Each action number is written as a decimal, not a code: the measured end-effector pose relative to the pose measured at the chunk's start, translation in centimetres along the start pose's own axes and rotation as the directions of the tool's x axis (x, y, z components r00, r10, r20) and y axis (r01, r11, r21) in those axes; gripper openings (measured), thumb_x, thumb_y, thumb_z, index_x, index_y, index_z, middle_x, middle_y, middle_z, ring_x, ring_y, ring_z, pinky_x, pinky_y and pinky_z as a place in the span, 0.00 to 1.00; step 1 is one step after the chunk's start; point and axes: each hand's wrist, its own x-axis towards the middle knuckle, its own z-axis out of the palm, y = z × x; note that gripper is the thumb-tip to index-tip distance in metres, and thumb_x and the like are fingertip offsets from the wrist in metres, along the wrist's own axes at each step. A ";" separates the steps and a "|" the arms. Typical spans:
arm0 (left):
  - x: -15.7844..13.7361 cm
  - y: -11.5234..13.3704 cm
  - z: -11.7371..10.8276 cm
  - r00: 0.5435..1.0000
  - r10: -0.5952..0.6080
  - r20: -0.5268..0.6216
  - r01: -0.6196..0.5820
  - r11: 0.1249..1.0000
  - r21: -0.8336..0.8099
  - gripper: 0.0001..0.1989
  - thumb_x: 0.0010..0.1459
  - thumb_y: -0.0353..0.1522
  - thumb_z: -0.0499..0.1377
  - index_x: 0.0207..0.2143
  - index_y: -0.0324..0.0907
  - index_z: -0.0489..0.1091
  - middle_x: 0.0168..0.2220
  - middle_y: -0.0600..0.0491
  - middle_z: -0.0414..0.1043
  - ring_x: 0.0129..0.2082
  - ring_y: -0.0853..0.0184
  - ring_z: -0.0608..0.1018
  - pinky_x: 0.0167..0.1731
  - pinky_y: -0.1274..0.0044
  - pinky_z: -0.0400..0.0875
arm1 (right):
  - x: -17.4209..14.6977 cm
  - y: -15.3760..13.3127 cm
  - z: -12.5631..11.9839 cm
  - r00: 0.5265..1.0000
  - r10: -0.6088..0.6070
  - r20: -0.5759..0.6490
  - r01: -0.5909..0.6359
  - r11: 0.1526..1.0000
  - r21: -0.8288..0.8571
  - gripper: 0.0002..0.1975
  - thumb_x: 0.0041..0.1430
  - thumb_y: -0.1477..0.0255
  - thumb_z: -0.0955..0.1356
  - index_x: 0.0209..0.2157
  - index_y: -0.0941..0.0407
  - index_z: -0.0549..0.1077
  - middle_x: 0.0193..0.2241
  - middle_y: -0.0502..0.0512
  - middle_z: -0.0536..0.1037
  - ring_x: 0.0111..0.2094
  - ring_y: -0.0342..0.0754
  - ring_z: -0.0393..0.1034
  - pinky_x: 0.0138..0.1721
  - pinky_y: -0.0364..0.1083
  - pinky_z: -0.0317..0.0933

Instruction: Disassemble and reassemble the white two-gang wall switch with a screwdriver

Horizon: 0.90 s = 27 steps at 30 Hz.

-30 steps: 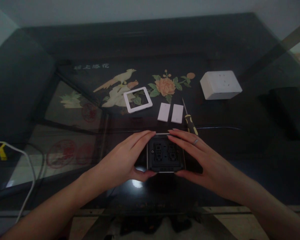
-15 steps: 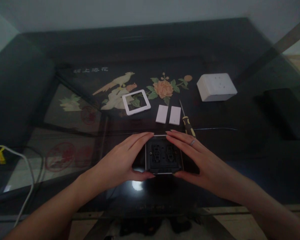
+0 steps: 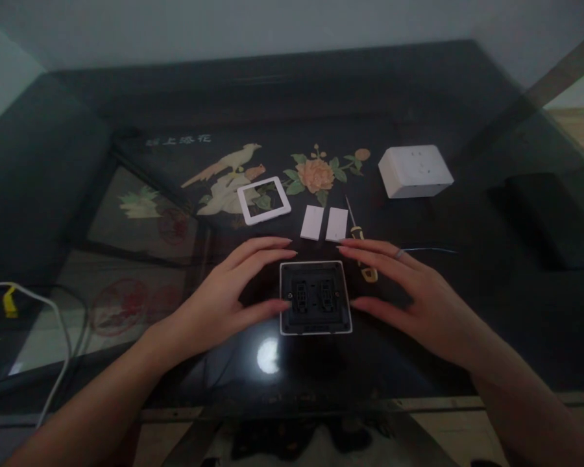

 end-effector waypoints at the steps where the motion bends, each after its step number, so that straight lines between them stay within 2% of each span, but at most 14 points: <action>1: 0.5 0.3 -0.4 0.999 0.015 -0.042 -0.014 1.000 0.025 0.19 0.64 0.36 0.59 0.56 0.44 0.66 0.59 0.46 0.67 0.60 0.58 0.70 0.62 0.63 0.65 | 0.1 0.3 -0.2 0.997 0.020 -0.071 -0.023 0.999 -0.041 0.21 0.64 0.68 0.67 0.57 0.54 0.70 0.57 0.60 0.73 0.58 0.56 0.69 0.59 0.59 0.64; 3: 1.9 1.1 -1.0 0.995 0.078 -0.059 -0.072 0.993 0.090 0.13 0.65 0.32 0.56 0.52 0.43 0.69 0.55 0.47 0.71 0.57 0.61 0.72 0.59 0.67 0.67 | 0.4 0.9 -0.6 0.980 0.052 -0.193 -0.077 0.989 -0.124 0.16 0.65 0.71 0.65 0.53 0.57 0.73 0.51 0.62 0.77 0.52 0.56 0.73 0.55 0.59 0.67; 6: 5.2 2.1 -1.2 0.970 0.238 0.046 -0.242 0.958 0.156 0.12 0.67 0.29 0.53 0.50 0.42 0.70 0.51 0.49 0.74 0.53 0.63 0.74 0.55 0.70 0.69 | 0.6 1.6 -1.0 0.959 0.092 -0.270 -0.139 0.977 -0.162 0.12 0.64 0.73 0.65 0.47 0.58 0.75 0.42 0.60 0.79 0.43 0.54 0.76 0.47 0.56 0.71; 9: 9.2 2.5 -0.2 0.922 0.360 0.146 -0.386 0.886 0.257 0.13 0.67 0.27 0.53 0.51 0.41 0.70 0.50 0.48 0.74 0.52 0.62 0.75 0.53 0.69 0.69 | 0.7 1.9 -1.3 0.950 0.129 -0.284 -0.172 0.976 -0.133 0.10 0.63 0.74 0.66 0.45 0.57 0.75 0.39 0.57 0.80 0.38 0.52 0.76 0.42 0.53 0.72; 11: 11.8 2.6 0.7 0.869 0.413 0.271 -0.483 0.825 0.293 0.14 0.64 0.25 0.56 0.51 0.41 0.71 0.51 0.47 0.74 0.52 0.61 0.74 0.53 0.68 0.68 | 0.7 2.0 -1.5 0.939 0.147 -0.312 -0.192 0.974 -0.121 0.10 0.63 0.74 0.66 0.45 0.56 0.75 0.39 0.57 0.80 0.37 0.51 0.77 0.41 0.53 0.71; 15: 15.3 3.0 2.2 0.766 0.412 0.493 -0.593 0.750 0.294 0.17 0.59 0.25 0.61 0.51 0.42 0.72 0.50 0.47 0.74 0.51 0.59 0.75 0.48 0.71 0.70 | 0.6 2.7 -2.1 0.898 0.178 -0.403 -0.231 0.969 -0.086 0.11 0.62 0.74 0.66 0.44 0.56 0.76 0.39 0.57 0.81 0.35 0.51 0.77 0.39 0.52 0.72; 18: 16.5 3.5 2.8 0.718 0.383 0.580 -0.638 0.695 0.331 0.15 0.57 0.25 0.62 0.47 0.43 0.75 0.46 0.48 0.76 0.45 0.60 0.77 0.41 0.71 0.70 | 0.5 3.2 -2.5 0.872 0.187 -0.453 -0.245 0.967 -0.073 0.11 0.61 0.74 0.66 0.44 0.57 0.76 0.39 0.57 0.81 0.36 0.51 0.77 0.38 0.51 0.72; 23: 17.3 3.9 4.0 0.689 0.397 0.606 -0.680 0.643 0.353 0.14 0.55 0.24 0.63 0.44 0.44 0.75 0.42 0.50 0.78 0.41 0.61 0.79 0.37 0.73 0.70 | 0.4 3.2 -3.0 0.856 0.193 -0.480 -0.245 0.968 -0.049 0.11 0.61 0.74 0.67 0.44 0.56 0.76 0.38 0.57 0.81 0.37 0.50 0.76 0.38 0.51 0.72; 25: 17.4 4.0 4.2 0.698 0.416 0.582 -0.682 0.633 0.366 0.13 0.57 0.25 0.62 0.46 0.42 0.73 0.42 0.49 0.78 0.40 0.61 0.79 0.37 0.73 0.70 | 0.4 2.9 -3.1 0.849 0.194 -0.492 -0.243 0.969 -0.037 0.11 0.61 0.74 0.67 0.45 0.56 0.76 0.38 0.56 0.81 0.37 0.50 0.76 0.38 0.50 0.72; 27: 17.3 4.2 3.8 0.727 0.427 0.538 -0.665 0.635 0.394 0.12 0.61 0.27 0.60 0.48 0.40 0.71 0.45 0.46 0.77 0.42 0.61 0.79 0.40 0.72 0.71 | 0.2 2.6 -3.2 0.809 0.196 -0.554 -0.241 0.970 -0.009 0.10 0.61 0.74 0.68 0.44 0.55 0.77 0.38 0.55 0.81 0.37 0.50 0.77 0.37 0.49 0.72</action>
